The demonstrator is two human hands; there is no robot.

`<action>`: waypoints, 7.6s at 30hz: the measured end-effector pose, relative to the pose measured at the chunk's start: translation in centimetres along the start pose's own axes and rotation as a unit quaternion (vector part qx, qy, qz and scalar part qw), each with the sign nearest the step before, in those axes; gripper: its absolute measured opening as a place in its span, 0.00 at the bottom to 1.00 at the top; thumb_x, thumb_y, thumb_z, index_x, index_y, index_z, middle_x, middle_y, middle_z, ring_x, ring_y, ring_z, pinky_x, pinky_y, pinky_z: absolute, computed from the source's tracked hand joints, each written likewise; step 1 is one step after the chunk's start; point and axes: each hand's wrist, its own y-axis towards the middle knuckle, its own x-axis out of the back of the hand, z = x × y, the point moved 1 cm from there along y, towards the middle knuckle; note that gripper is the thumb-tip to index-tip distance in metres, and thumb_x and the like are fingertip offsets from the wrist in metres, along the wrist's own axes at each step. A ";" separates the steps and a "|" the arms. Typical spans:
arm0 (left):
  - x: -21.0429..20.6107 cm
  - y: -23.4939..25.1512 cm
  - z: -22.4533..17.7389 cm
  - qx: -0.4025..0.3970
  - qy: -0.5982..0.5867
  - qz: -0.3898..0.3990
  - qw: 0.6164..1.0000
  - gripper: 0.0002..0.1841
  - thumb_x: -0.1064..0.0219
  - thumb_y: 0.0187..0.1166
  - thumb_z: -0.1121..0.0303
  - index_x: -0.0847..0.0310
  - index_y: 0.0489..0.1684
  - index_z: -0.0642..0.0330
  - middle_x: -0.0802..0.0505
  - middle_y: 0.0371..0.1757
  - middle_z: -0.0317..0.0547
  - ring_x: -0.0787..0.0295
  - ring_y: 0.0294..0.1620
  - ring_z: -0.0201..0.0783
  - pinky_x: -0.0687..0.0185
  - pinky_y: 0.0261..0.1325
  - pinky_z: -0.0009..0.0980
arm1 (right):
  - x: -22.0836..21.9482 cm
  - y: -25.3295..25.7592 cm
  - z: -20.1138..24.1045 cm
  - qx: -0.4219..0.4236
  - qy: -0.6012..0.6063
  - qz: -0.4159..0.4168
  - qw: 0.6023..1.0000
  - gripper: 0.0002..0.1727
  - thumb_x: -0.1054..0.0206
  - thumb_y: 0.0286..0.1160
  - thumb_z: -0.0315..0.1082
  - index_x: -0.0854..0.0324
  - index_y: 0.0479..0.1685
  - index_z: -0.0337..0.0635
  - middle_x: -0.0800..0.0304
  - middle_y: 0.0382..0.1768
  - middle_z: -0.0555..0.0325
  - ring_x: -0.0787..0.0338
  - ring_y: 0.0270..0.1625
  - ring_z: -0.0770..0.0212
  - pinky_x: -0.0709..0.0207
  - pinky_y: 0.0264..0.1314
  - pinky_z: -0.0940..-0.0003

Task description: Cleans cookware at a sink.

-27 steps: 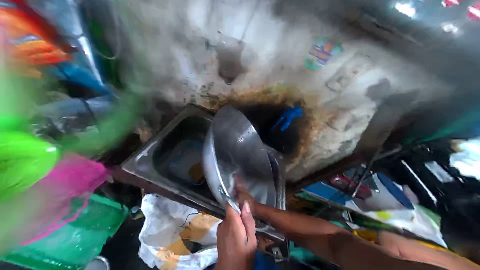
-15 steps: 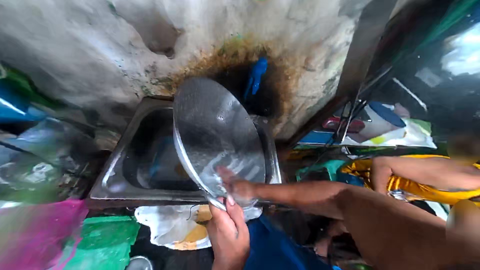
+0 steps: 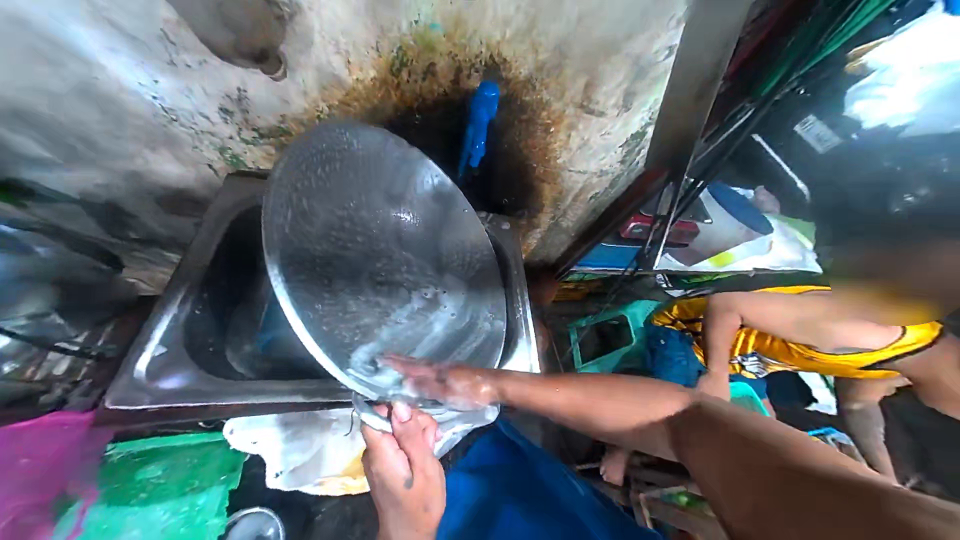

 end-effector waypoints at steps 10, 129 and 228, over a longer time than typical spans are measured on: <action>-0.2 0.0 0.5 0.041 -0.062 -0.026 0.997 0.15 0.59 0.94 0.59 0.37 0.55 0.65 0.24 0.21 0.30 0.23 0.19 0.27 0.14 0.29 0.28 | -0.7 3.3 -0.4 0.039 0.034 -0.003 0.999 0.32 0.57 0.96 0.44 0.49 0.95 0.41 0.53 0.96 0.48 0.53 0.97 0.56 0.60 0.99 0.57; -0.4 -0.7 0.8 0.004 -0.011 0.007 1.000 0.15 0.56 0.92 0.61 0.32 0.51 0.67 0.19 0.20 0.31 0.18 0.19 0.28 0.13 0.27 0.28 | -2.0 8.7 -4.9 -0.037 -0.145 -0.201 0.968 0.38 0.54 0.92 0.47 0.55 0.95 0.35 0.55 0.96 0.44 0.56 0.98 0.50 0.62 0.99 0.50; 2.0 1.9 4.8 0.119 -0.254 -0.127 0.951 0.19 0.63 0.95 0.58 0.29 0.46 0.59 0.20 0.15 0.34 0.20 0.13 0.33 0.12 0.25 0.29 | -1.5 9.9 -0.8 0.108 -0.039 0.076 0.990 0.33 0.57 0.95 0.45 0.49 0.94 0.36 0.50 0.95 0.46 0.50 0.96 0.56 0.60 0.99 0.57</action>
